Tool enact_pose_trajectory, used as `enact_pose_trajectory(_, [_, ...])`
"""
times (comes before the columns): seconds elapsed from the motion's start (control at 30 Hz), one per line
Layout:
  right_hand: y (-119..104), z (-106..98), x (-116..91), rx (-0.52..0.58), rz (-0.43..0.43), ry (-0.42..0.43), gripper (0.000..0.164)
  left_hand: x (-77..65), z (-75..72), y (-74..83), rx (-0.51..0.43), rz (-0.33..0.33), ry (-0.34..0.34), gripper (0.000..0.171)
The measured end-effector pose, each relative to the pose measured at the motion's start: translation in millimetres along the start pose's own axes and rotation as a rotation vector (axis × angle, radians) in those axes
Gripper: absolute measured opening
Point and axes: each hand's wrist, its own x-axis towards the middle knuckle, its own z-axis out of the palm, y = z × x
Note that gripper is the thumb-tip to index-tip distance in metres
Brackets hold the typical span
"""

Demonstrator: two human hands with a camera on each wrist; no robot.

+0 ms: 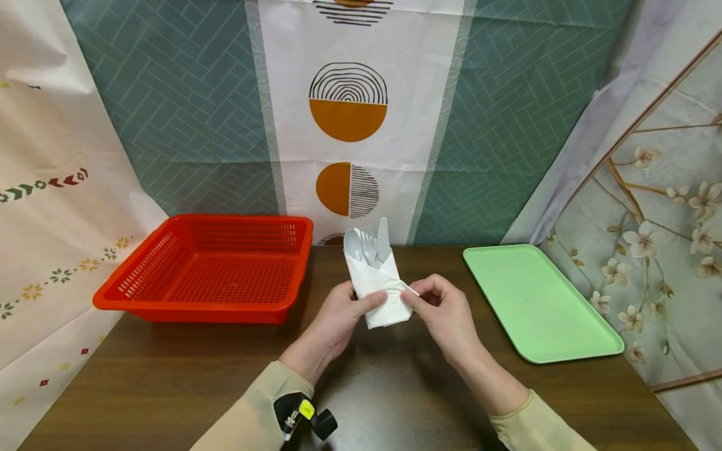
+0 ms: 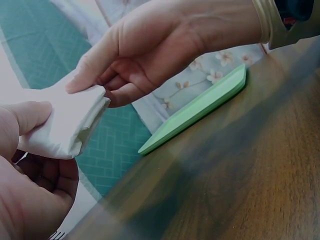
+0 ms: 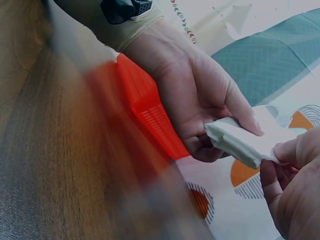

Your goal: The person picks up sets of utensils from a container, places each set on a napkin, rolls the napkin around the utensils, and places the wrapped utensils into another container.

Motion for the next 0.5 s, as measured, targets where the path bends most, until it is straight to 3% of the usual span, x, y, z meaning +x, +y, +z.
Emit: enact_pose_trajectory(0.5, [-0.9, 0.0, 0.5, 0.067, 0.054, -0.016, 0.017, -0.6, -1.7, -0.3, -0.008, -0.005, -0.024, 0.045])
